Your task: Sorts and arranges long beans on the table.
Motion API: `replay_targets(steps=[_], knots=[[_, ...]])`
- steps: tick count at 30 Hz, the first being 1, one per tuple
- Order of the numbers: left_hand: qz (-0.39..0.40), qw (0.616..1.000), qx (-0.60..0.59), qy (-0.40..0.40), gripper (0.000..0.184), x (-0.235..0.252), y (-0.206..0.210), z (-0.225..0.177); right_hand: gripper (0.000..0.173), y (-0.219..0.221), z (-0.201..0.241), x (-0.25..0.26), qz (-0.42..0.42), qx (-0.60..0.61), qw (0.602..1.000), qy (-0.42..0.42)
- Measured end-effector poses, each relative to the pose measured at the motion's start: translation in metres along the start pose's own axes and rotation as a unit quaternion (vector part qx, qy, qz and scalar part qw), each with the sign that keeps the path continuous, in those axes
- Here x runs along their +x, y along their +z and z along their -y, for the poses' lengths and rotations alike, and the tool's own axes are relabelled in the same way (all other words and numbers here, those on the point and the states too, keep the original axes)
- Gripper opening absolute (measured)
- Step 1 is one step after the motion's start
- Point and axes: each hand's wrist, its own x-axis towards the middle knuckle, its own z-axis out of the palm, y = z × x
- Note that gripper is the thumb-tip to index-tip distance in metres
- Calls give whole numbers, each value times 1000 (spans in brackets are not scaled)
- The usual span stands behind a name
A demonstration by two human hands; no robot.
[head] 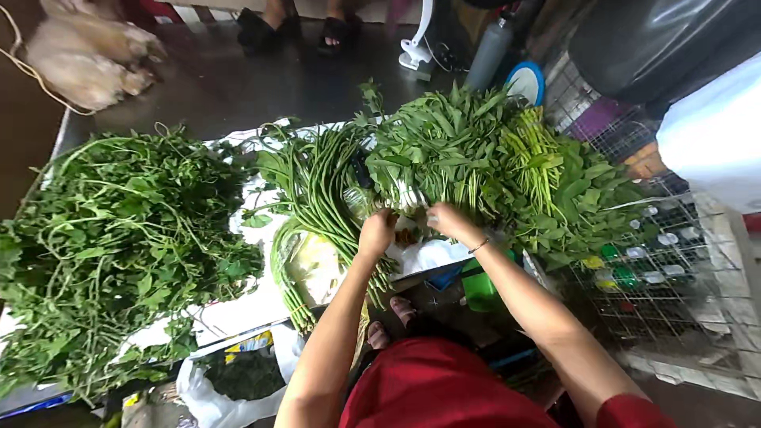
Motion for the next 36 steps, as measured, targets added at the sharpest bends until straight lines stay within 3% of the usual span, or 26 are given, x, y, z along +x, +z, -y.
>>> replay_targets(steps=[2, 4, 9, 13, 15, 17, 19, 21, 24, 26, 28, 31, 33, 36], knots=[[-46, 998, -42, -17, 31, -5, -15, -1, 28, 25, -1, 8, 83, -91, 990, 63], [-89, 993, -79, -22, 29, -15, -26, -1, 26, 44, 1, 8, 114, -131, 979, 106], [-155, 968, -193, -37, 23, -41, -38, 12, 25, 47, -3, 7, 84, -135, 981, 112], [-162, 927, -328, -80, 19, -60, -30, 24, 27, 15, -9, -10, 2, -32, 994, 108], [-134, 890, -419, -124, 22, -70, -20, 14, 29, 2, -8, -23, -45, 68, 992, 96], [-78, 823, -536, -170, 30, -75, -2, -2, 30, 1, 8, -37, -65, 178, 980, 65], [-33, 744, -631, -216, 40, -78, 20, -17, 32, 15, 34, -47, -25, 194, 981, 18], [-32, 710, -660, -244, 44, -81, 40, -24, 40, 31, 56, -50, 52, 137, 989, -28], [-89, 705, -657, -251, 29, -84, 48, -16, 55, 35, 51, -43, 82, 205, 974, -59], [-103, 697, -657, -270, 20, -86, 36, -7, 44, 31, 35, -28, 39, 233, 971, -37], [-109, 682, -665, -284, 17, -94, 21, -4, 35, 38, 18, -4, 5, 93, 996, -7], [-115, 676, -664, -298, 16, -107, 6, 0, 30, 65, -5, 29, 39, -94, 995, -4], [-123, 674, -664, -299, 19, -118, -3, 4, 24, 69, -11, 36, 44, -110, 993, -14], [-139, 678, -663, -285, 25, -139, -17, 15, 21, 42, -5, 29, -12, -50, 999, -7]])
